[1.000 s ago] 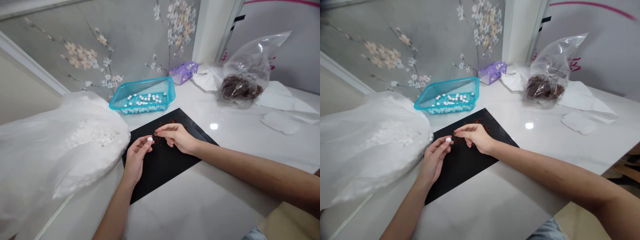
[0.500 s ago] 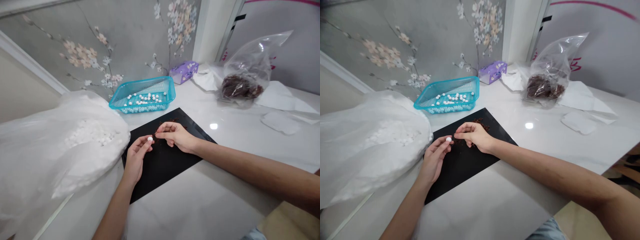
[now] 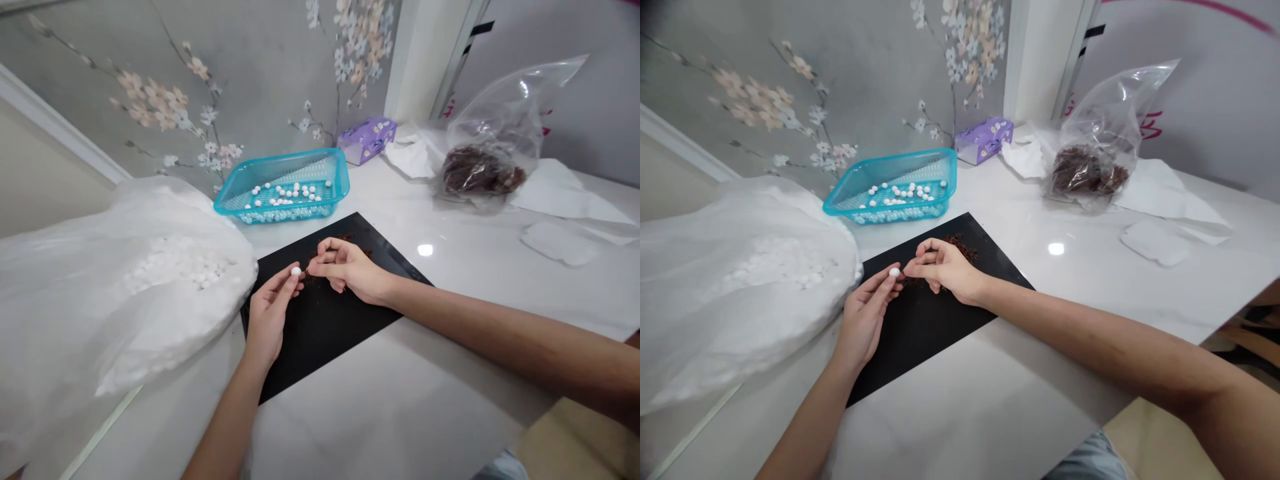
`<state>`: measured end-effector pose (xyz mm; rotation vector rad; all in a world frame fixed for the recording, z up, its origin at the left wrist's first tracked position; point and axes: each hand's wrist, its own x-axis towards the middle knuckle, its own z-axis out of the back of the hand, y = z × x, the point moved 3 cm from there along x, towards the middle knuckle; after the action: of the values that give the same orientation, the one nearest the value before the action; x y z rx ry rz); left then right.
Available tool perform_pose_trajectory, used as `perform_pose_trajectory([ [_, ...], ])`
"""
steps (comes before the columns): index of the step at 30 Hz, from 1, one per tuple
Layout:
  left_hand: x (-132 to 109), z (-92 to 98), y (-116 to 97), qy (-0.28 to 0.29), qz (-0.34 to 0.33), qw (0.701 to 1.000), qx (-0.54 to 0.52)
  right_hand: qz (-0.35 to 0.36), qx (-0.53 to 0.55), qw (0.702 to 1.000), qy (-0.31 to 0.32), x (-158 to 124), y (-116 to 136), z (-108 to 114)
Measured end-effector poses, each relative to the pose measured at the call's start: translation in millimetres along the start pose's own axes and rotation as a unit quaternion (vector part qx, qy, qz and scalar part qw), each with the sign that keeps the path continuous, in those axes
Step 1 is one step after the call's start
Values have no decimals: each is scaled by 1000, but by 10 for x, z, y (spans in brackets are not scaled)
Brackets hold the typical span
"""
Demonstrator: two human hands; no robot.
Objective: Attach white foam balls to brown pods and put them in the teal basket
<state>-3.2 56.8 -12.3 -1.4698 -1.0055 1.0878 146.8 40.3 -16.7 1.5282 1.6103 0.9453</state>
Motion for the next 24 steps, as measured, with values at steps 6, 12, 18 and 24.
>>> perform_pose_trajectory([
  [6,4,2,11,5,-2,1000,28,-1,7,1000,-12,5,-10,5],
  [12,4,-8,-1,-3,3,1000,17,-11,3,1000,-4,3,-7,-9],
  [18,-8,-20,-6,3,-3,1000,24,-11,8,1000,1,5,14,-18],
  [24,-3,-1,23,1,-5,999,36,-15,2,1000,2,7,25,-24],
])
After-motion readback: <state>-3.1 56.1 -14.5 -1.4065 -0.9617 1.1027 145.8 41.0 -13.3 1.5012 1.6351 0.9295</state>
